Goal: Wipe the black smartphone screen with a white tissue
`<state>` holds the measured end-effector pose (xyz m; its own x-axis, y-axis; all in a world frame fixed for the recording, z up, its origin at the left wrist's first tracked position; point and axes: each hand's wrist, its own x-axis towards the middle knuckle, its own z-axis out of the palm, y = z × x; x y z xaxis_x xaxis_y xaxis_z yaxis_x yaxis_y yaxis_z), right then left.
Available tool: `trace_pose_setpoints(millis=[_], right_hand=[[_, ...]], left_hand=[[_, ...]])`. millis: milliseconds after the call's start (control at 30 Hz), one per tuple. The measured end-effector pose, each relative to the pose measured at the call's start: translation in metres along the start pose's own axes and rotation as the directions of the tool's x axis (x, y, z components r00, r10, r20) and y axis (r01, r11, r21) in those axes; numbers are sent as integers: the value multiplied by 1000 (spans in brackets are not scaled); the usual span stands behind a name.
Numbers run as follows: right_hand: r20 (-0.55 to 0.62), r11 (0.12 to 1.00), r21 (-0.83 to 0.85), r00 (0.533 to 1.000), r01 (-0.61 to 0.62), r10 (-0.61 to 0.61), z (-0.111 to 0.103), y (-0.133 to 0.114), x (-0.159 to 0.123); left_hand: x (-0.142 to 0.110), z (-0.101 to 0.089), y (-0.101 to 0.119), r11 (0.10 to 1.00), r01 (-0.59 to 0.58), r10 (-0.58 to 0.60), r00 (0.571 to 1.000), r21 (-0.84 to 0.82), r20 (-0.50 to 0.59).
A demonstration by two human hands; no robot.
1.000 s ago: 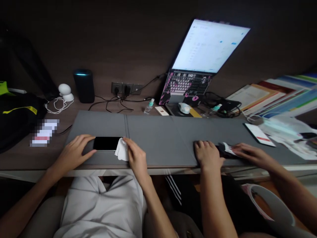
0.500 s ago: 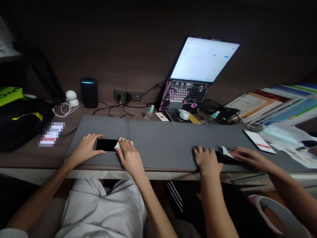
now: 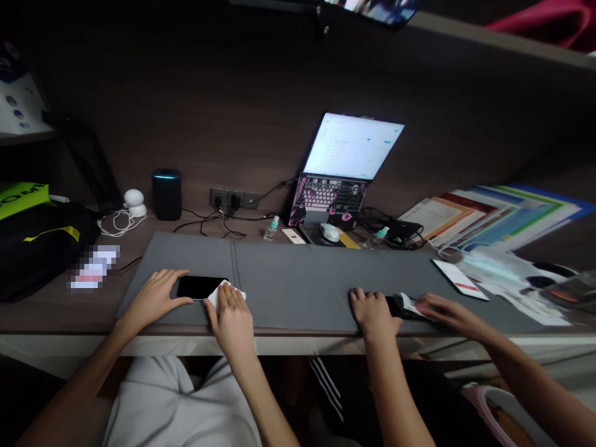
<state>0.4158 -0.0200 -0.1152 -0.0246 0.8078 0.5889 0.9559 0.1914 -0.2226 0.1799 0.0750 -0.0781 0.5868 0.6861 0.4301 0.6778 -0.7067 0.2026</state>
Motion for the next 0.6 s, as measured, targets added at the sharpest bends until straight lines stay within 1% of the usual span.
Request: trace_pose_setpoints(millis=[100,167,367,433,500,600], right_hand=[[36,1000,18,999,-4,4,4,6,19],[32,1000,15,999,9,-9,4,8,21],[-54,995,-82,997,55,-59,-1,-4,-8],[-70,993,-106,996,46,-54,2,-7,-10],[-63,995,-99,997,29,-36,6,-6,-2],[-29,999,-41,1000,-2,1,10,-1,18]], left_hand=[[0,-1,0,1000,21,-21,1000,2,6],[0,-2,1,1000,27,-27,1000,-4,6],[-1,-1,1,1000,-5,5,1000,-27,-13],[-1,0,1,1000,-13,12,1000,-24,-22],[-1,0,2,1000,-9,8,1000,-18,-23],[0,-1,3,1000,9,-9,1000,-3,-13]])
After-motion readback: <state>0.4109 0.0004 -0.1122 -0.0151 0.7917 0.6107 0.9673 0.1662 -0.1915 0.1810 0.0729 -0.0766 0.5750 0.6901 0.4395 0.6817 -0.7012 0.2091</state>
